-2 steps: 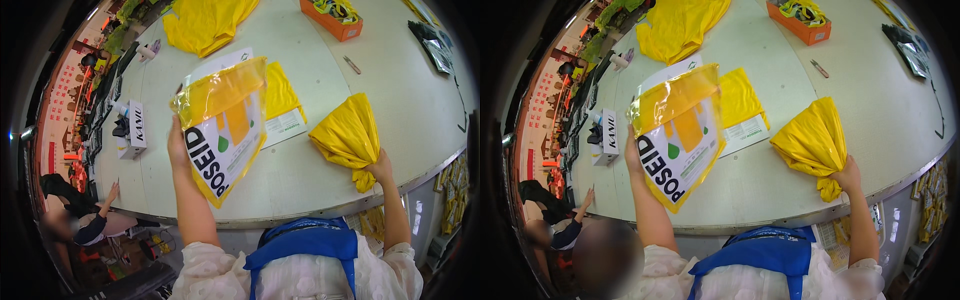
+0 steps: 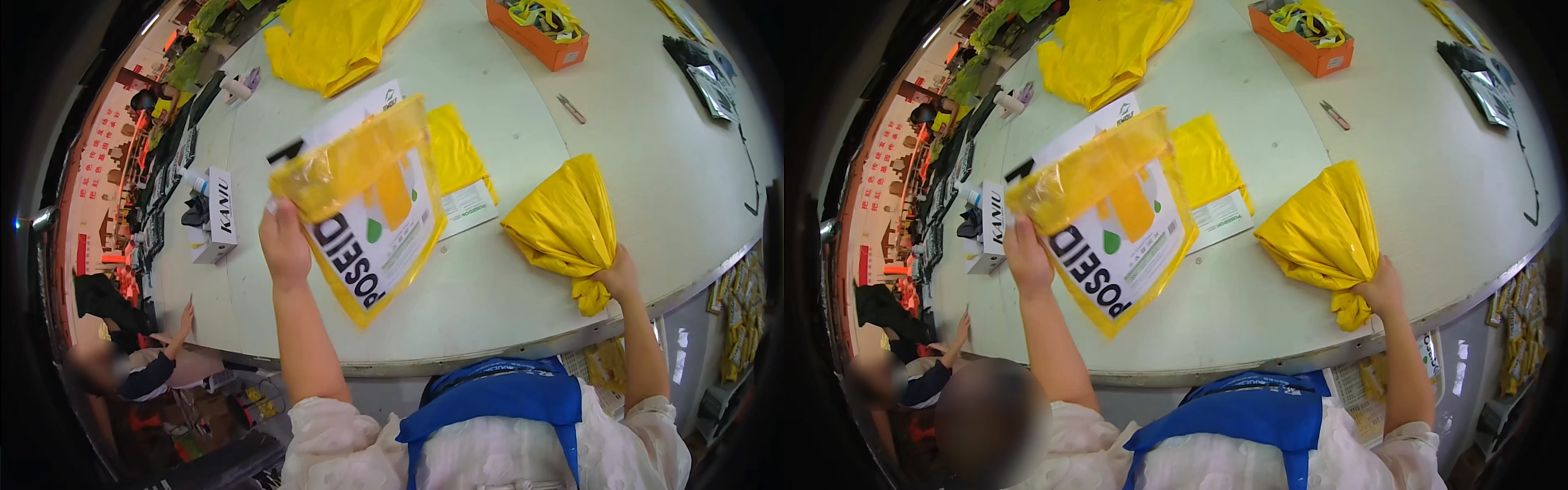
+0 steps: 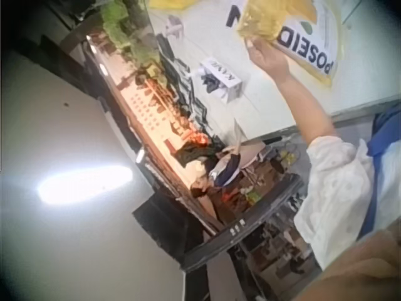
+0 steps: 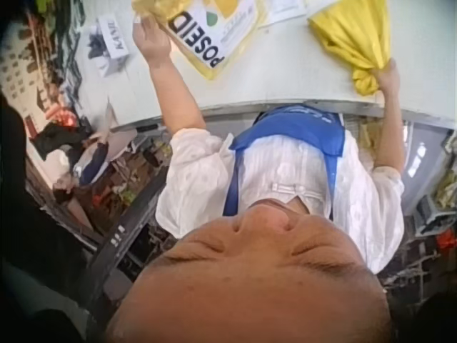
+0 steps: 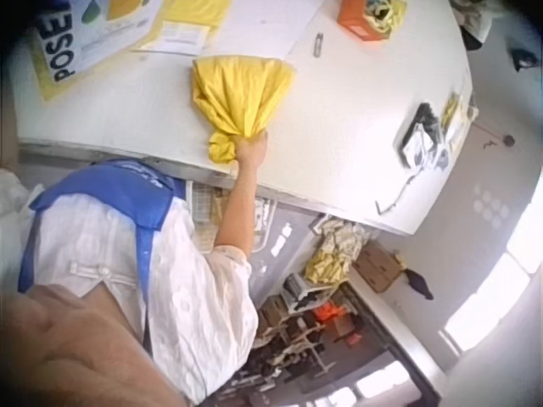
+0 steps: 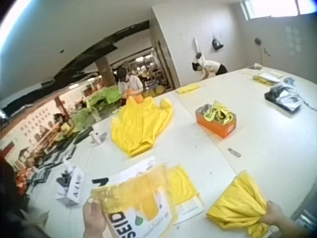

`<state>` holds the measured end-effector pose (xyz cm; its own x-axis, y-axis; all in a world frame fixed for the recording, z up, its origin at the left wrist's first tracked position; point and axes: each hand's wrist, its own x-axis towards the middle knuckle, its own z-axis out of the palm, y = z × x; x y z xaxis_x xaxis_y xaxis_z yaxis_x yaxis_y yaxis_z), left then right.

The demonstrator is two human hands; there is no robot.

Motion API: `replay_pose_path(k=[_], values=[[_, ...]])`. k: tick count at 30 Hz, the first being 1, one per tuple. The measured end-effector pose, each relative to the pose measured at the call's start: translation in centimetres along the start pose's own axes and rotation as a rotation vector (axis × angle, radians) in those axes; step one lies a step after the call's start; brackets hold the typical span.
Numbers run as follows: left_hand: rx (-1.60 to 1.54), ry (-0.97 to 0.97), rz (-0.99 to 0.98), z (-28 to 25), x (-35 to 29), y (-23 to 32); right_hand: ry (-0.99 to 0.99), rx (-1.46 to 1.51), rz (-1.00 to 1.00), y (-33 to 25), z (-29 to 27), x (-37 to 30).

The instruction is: The person folds a yellow raincoat on a white table, then places it into a yellow plastic bag. The person repeats this process with another yellow raincoat, folding it and placing it into a bag. The person then picks up a pile of yellow raincoats and begins to fold them.

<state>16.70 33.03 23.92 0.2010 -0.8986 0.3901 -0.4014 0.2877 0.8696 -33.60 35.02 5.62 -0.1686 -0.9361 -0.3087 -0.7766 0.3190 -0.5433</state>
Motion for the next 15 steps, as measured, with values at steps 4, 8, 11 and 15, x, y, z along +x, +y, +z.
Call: replay_pose_path(k=[4,8,11,15], values=[[0.331,-0.483,0.554,3.3,-4.4,-0.2,0.001,0.016,0.008,0.3,-0.1,0.0],[0.516,-0.902,0.361,5.5,-14.8,-5.7,-0.027,0.124,-0.017,-0.7,0.0,-0.1],[0.624,-1.059,0.222,5.5,-21.6,-9.6,-0.044,0.2,-0.034,1.1,0.4,0.4],[0.423,-0.885,-0.163,7.0,-23.8,-11.3,-0.117,0.223,-0.017,-0.6,-1.8,-0.5]])
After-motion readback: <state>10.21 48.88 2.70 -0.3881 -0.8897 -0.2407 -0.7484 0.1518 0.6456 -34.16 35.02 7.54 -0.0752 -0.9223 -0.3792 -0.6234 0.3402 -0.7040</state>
